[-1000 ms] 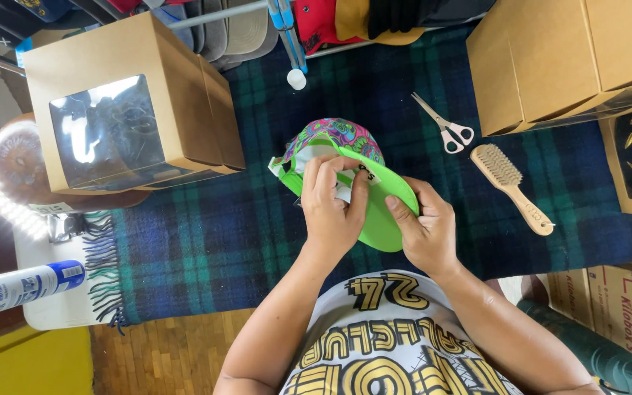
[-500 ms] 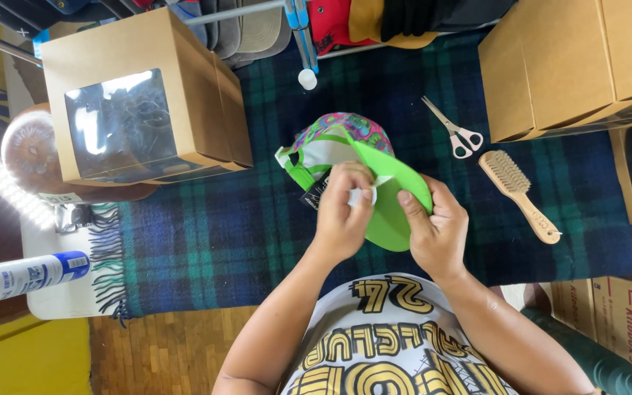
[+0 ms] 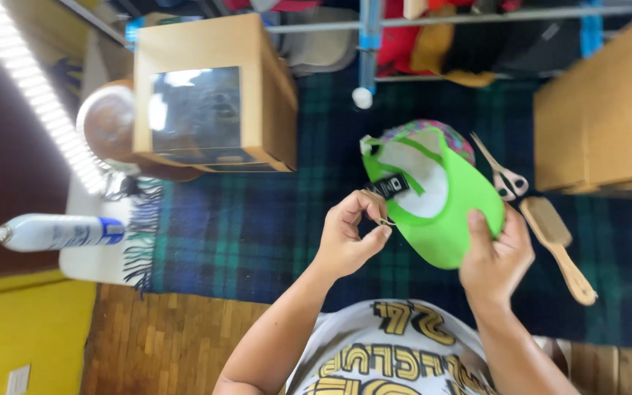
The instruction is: The person takes colorful baseball caps from a storage rack, brushes them with a wooden-handled brush, and then folds and assembles cardboard boxes to place the hats inside for shipping.
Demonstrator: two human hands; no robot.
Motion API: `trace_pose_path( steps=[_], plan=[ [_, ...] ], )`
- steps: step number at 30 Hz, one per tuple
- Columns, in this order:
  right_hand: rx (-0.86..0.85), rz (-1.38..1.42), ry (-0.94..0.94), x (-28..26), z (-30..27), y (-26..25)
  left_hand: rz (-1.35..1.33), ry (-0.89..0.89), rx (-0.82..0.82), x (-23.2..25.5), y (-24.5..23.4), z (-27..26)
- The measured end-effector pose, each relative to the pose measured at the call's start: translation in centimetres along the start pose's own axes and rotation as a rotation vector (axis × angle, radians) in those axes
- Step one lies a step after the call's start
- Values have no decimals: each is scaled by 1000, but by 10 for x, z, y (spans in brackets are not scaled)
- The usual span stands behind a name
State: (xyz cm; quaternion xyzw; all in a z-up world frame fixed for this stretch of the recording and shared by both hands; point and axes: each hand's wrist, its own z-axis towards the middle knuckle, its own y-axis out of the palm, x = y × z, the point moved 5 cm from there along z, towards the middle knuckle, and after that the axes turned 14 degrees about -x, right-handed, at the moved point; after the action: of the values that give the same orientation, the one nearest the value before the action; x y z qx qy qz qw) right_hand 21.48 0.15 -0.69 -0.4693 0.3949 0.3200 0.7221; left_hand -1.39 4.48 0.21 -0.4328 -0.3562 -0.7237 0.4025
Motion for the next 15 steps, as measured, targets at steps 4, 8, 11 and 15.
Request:
trace_pose_path(
  steps=[4, 8, 11, 15],
  plan=[
    [-127, -65, 0, -14, 3, 6, 333, -120, 177, 37, -40, -15],
    [-157, 156, -19, 16, 2, 21, 343, -4, 523, 47, -103, -52],
    [-132, 162, -42, 24, 7, 26, 329, 51, 814, 47, -165, -85],
    [-43, 187, -111, 42, 17, 32, 403, 114, 1146, 38, -265, -129]
  ],
)
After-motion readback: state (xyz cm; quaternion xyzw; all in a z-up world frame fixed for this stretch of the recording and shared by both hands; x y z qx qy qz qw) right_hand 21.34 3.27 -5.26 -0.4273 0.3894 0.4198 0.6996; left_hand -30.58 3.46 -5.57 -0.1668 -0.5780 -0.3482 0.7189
